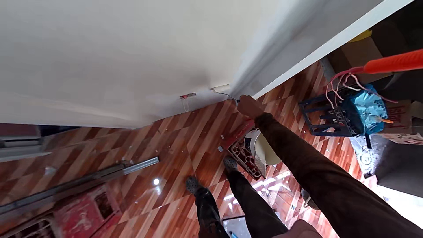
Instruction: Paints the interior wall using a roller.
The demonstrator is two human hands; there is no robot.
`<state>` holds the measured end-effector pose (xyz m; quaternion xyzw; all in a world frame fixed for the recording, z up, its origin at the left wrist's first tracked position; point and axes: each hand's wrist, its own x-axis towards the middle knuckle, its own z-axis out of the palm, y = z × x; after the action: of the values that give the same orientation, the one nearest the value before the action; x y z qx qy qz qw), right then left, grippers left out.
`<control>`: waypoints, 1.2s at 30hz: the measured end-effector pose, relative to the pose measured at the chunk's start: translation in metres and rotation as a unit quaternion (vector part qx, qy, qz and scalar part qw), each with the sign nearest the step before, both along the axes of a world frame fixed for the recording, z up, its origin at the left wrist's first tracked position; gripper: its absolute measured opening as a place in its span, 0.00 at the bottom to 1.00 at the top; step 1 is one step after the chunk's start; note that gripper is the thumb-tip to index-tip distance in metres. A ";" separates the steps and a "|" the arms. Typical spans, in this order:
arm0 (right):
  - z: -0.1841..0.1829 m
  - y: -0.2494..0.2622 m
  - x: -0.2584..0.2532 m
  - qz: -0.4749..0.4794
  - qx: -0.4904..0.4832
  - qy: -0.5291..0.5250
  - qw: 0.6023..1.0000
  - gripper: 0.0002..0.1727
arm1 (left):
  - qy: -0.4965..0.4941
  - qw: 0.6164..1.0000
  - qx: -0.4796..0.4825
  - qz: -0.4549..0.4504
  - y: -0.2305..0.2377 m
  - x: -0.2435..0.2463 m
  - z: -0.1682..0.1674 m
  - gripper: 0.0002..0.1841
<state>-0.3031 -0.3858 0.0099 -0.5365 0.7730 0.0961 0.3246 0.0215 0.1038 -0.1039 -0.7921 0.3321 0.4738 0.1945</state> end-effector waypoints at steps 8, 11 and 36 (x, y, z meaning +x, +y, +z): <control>0.083 0.031 -0.017 -0.048 -0.055 -0.014 0.997 0.15 | -0.021 0.998 -0.048 -0.027 0.027 -0.008 -0.019 0.39; 0.104 0.060 -0.039 -0.134 -0.086 -0.140 0.977 0.15 | 0.078 0.993 -0.070 -0.051 0.007 -0.024 -0.009 0.32; 0.057 0.268 -0.076 -0.090 0.209 -0.037 0.973 0.22 | 0.085 0.973 -0.029 0.213 0.054 0.141 0.071 0.21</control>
<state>-0.3787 -0.1179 0.0669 -0.3881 0.7683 0.2059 0.4656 0.1624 0.1580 -0.0328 -0.8070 0.1849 0.5597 0.0369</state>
